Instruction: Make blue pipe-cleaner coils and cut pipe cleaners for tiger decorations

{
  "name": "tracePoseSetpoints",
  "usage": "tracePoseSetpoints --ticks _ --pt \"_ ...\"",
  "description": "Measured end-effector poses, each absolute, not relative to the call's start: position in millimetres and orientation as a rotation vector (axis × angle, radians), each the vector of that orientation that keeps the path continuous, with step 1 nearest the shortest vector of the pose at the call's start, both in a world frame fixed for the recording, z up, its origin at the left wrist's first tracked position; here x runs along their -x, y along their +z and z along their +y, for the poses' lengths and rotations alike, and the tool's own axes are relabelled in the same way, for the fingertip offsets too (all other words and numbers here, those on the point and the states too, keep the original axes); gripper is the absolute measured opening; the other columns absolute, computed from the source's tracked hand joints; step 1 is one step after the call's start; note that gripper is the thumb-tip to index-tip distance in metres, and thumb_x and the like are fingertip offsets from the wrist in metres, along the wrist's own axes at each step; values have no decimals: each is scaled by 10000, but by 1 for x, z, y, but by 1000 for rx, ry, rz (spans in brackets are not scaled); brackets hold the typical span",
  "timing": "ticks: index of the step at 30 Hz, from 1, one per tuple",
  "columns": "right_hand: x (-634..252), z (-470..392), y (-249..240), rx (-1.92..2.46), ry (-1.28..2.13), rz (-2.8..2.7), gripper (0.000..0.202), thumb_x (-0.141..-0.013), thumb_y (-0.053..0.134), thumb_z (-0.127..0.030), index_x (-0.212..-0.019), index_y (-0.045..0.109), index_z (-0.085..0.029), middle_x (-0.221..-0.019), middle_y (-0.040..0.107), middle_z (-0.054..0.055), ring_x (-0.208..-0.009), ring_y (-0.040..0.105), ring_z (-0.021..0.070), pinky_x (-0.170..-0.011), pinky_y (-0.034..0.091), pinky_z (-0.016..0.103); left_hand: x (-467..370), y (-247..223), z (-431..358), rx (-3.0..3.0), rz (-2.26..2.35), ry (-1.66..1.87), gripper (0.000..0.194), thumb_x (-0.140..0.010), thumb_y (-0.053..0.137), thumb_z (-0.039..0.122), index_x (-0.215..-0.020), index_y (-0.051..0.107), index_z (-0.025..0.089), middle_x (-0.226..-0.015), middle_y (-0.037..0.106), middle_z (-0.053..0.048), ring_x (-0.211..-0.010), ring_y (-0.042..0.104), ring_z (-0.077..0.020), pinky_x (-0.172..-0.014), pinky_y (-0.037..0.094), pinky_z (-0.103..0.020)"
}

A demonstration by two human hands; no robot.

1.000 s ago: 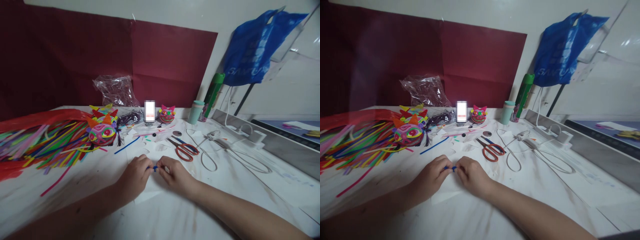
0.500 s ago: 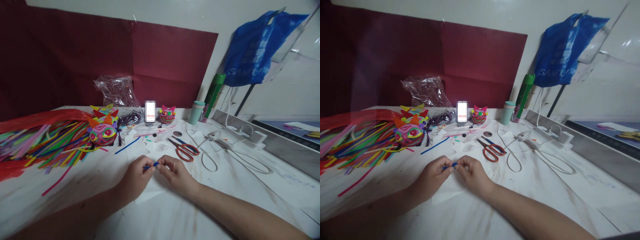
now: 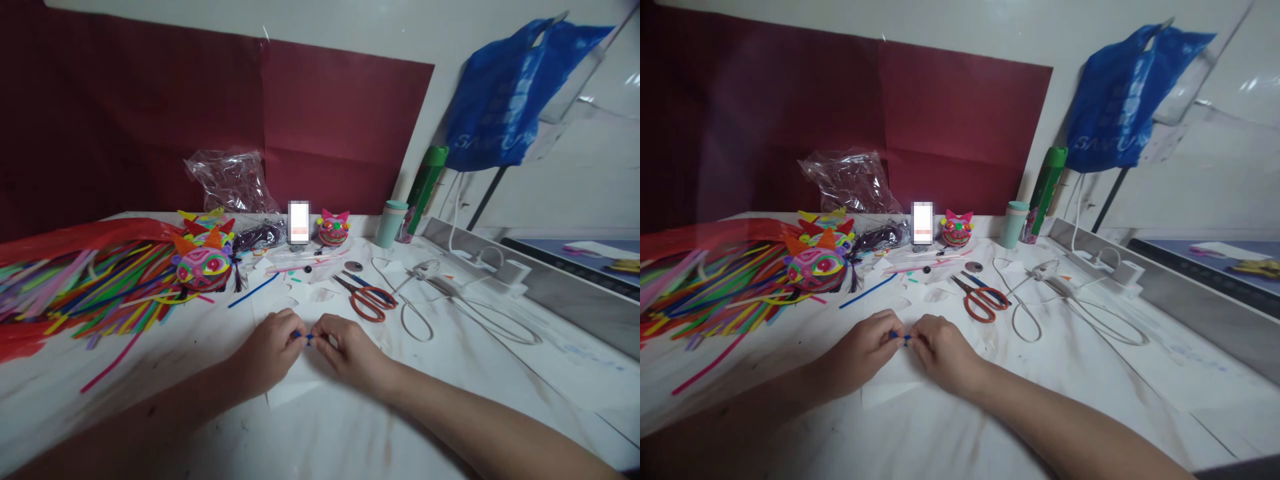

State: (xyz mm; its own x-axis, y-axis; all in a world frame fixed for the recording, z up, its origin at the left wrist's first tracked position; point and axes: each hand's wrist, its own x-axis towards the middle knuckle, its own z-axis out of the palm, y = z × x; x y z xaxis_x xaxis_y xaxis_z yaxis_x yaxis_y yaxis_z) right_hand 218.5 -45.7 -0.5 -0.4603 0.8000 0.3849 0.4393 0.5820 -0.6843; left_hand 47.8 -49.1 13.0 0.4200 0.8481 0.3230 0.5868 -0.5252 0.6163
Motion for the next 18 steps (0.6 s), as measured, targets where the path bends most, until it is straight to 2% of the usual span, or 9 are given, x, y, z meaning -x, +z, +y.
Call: tracePoseSetpoints --ticks 5,9,14,18 --pt "-215 -44 0 984 1007 -1847 193 -811 536 -326 -765 594 -148 -716 586 24 -681 517 135 -630 404 246 -49 16 -49 -2036 1294 970 75 -726 413 196 -660 449 197 -630 435 30 -606 421 -131 -570 335 -245" --pt "-214 -45 1 1000 1021 -1818 229 -793 558 -363 -713 583 -150 -685 563 13 -663 494 131 -630 394 253 -52 12 -51 -1927 1290 1034 72 -719 434 220 -657 460 194 -616 430 37 -601 419 -128 -569 340 -242" --pt "-216 -45 -2 990 923 -1833 242 -809 539 -376 -695 557 -164 -660 528 3 -632 450 123 -599 366 248 -53 10 -49 -1738 1195 1078 78 -688 517 255 -678 536 180 -638 525 18 -628 473 -136 -601 365 -252" --pt "-216 -40 -5 935 1105 -1661 340 -774 559 -493 -693 540 -163 -612 483 -17 -585 410 107 -556 333 237 -53 10 -49 -1480 1012 1036 193 -646 578 270 -796 612 153 -673 593 -2 -613 487 -125 -589 361 -246"
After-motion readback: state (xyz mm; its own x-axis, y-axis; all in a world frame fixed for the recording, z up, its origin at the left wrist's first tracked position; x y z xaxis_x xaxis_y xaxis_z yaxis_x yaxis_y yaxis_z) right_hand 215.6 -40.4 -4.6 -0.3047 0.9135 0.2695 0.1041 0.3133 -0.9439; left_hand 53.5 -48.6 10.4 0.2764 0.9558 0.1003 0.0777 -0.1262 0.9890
